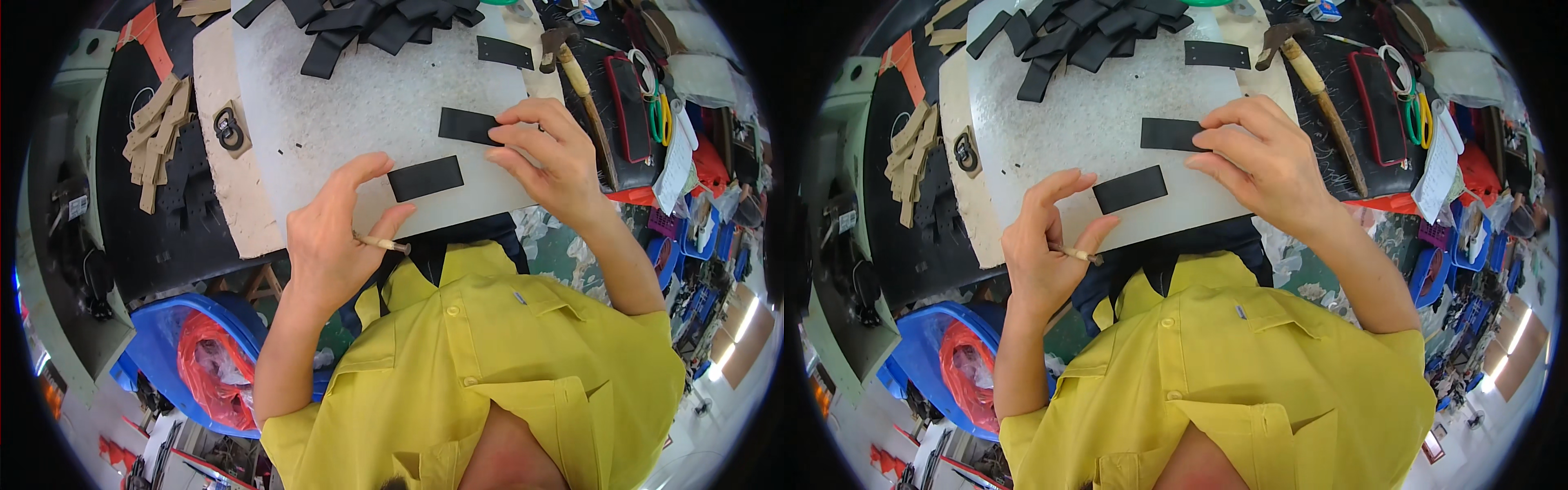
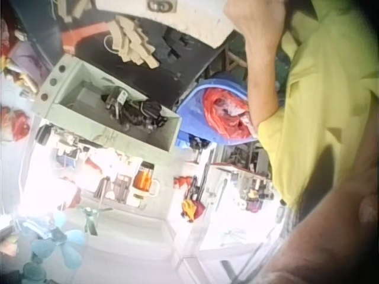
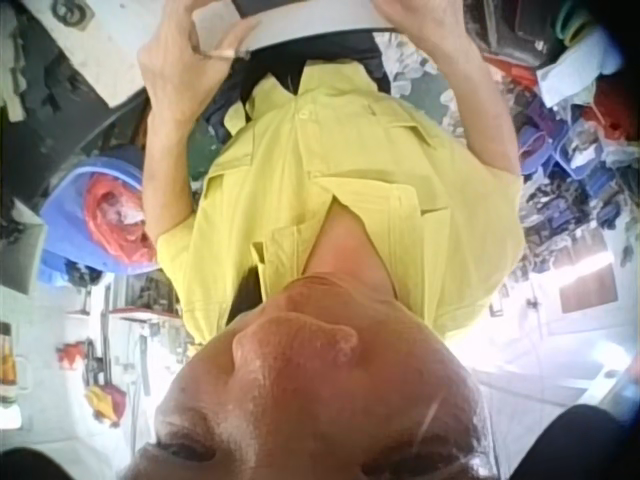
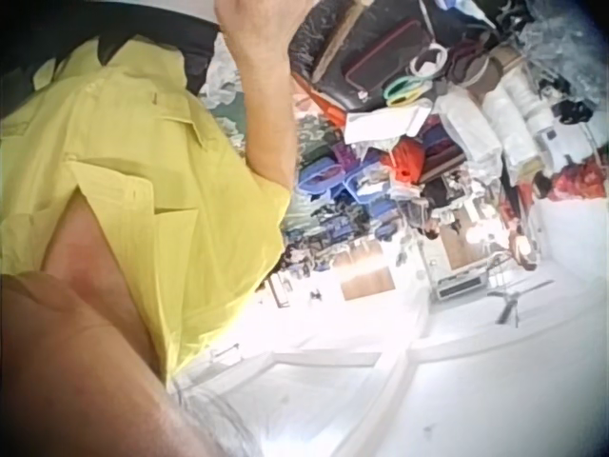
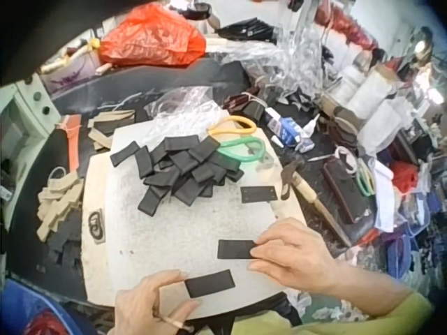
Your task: The person uses a hammer and a metal punch to drive fasteners through rectangular black leather pieces on a white work surface. They repeatedly pick up a leather piece, align it with a punch, strike the punch with a hammer, and then place the finished piece aside. The process is repeated for multiple leather pieces throughout the clip.
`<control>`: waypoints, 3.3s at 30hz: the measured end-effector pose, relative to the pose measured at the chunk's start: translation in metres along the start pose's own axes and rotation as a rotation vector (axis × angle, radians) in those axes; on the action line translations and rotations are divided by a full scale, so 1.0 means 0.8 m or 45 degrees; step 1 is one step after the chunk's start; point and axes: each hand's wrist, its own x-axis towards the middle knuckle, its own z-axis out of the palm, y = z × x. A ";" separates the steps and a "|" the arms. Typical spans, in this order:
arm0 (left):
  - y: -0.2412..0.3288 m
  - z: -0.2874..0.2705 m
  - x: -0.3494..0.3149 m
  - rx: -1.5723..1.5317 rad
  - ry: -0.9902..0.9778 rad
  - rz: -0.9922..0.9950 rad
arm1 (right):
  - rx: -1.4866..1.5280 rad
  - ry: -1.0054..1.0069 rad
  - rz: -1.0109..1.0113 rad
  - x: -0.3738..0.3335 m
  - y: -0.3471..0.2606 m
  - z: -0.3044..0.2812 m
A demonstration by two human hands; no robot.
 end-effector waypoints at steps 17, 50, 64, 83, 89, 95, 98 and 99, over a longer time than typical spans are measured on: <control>-0.001 0.006 -0.003 0.065 0.038 0.005 | 0.861 -0.497 0.865 0.041 -0.033 -0.012; -0.006 -0.005 0.010 -0.020 -0.125 0.128 | 0.352 -0.257 -0.002 0.011 -0.021 0.016; -0.002 -0.003 0.007 0.195 -0.120 0.227 | 0.016 -0.057 -0.073 0.045 0.016 -0.016; -0.004 -0.001 0.003 0.154 -0.069 0.244 | -0.318 -0.006 -0.093 0.010 0.022 -0.010; -0.006 0.000 0.002 0.151 -0.050 0.253 | -0.182 0.084 0.326 0.001 0.013 0.012; -0.005 0.001 0.002 0.155 -0.034 0.256 | -0.292 0.065 0.201 0.008 0.017 0.005; -0.006 0.001 0.002 0.151 -0.029 0.255 | -0.339 0.127 0.135 0.002 0.014 0.014; -0.006 0.001 0.002 0.148 -0.029 0.253 | -0.361 0.138 0.140 0.001 0.012 0.016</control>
